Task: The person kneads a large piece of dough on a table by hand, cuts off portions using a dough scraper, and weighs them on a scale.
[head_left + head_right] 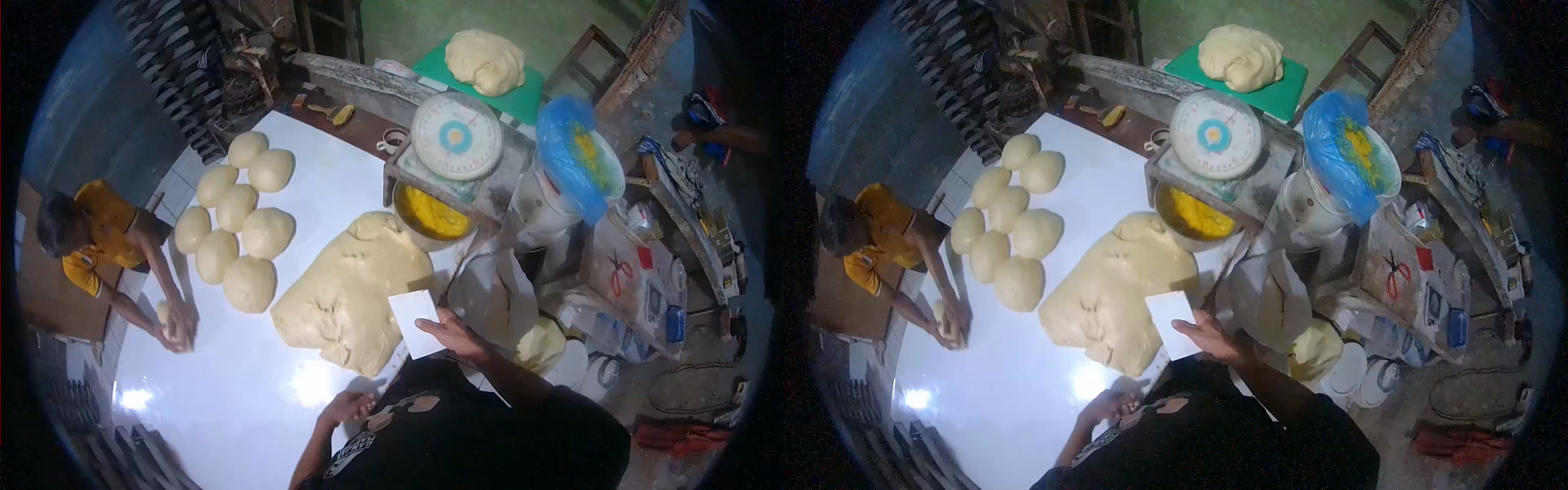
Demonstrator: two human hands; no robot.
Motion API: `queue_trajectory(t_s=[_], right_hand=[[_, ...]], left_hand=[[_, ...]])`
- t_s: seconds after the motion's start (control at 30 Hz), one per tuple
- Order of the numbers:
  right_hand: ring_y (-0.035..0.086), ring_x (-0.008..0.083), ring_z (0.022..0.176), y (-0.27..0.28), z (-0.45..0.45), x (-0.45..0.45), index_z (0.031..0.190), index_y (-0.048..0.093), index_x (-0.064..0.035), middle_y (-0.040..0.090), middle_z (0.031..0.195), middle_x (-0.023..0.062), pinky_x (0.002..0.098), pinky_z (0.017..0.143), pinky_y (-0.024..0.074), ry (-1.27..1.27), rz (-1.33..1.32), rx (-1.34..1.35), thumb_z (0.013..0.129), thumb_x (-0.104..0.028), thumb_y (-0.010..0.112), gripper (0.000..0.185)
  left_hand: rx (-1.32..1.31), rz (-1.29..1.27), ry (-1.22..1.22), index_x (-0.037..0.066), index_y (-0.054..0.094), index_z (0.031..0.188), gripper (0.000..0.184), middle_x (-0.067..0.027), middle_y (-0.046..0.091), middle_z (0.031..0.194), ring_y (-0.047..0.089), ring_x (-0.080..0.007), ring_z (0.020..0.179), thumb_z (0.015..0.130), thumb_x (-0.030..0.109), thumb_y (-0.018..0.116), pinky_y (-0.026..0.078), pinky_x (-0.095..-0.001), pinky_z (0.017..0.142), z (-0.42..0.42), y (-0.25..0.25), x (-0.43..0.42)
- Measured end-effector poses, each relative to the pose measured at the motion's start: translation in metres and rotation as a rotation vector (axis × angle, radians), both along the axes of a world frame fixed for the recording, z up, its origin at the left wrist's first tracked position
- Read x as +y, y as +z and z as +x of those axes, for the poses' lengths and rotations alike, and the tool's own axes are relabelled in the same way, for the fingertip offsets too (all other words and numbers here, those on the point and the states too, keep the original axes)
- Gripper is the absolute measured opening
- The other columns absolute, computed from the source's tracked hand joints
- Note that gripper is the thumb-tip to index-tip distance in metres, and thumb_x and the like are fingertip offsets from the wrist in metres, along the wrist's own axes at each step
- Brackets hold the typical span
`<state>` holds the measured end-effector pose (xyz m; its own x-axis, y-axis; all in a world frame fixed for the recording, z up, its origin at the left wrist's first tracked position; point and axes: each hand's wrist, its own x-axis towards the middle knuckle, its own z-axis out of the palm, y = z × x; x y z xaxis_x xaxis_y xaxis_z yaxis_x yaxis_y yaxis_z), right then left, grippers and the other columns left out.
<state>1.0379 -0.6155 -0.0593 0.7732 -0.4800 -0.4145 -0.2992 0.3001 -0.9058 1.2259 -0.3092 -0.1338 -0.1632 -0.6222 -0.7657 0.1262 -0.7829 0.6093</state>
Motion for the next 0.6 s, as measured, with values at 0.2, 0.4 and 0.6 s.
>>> queue_trajectory(t_s=[0.2, 0.4, 0.6], right_hand=[[0.061, 0.0064, 0.084, 0.027, 0.011, 0.076, 0.116, 0.068, -0.0010, 0.068, 0.093, -0.0003, 0.0270, 0.074, 0.0506, 0.155, 0.006, 0.002, 0.105, -0.028, 0.062, 0.029], [0.066, 0.0078, 0.078, -0.023, -0.009, 0.121, 0.111, 0.071, -0.0024, 0.072, 0.090, 0.0011, 0.0284, 0.068, 0.0543, 0.072, -0.126, 0.049, 0.101, -0.020, 0.068, 0.020], [0.071, 0.0349, 0.082, -0.024, 0.028, 0.140, 0.107, 0.070, 0.0023, 0.072, 0.091, 0.0218, 0.0442, 0.075, 0.0543, 0.319, -0.807, 0.108, 0.097, -0.025, 0.066, 0.029]], left_hand=[[-0.728, -0.207, 0.316, -0.002, 0.064, 0.115, 0.056, -0.0205, 0.073, 0.096, 0.072, -0.0321, 0.085, 0.091, 0.048, 0.074, 0.056, -0.0420, 0.075, -0.049, -0.042, 0.024], [-1.081, -0.230, 0.337, 0.000, 0.059, 0.102, 0.044, -0.0269, 0.071, 0.091, 0.069, -0.0471, 0.088, 0.091, 0.042, 0.068, 0.055, -0.0556, 0.076, -0.066, -0.093, -0.041], [-0.815, -0.352, 0.668, -0.001, 0.069, 0.096, 0.027, -0.0221, 0.070, 0.076, 0.070, -0.0388, 0.071, 0.096, 0.026, 0.064, 0.055, -0.0497, 0.066, -0.057, -0.066, 0.028]])
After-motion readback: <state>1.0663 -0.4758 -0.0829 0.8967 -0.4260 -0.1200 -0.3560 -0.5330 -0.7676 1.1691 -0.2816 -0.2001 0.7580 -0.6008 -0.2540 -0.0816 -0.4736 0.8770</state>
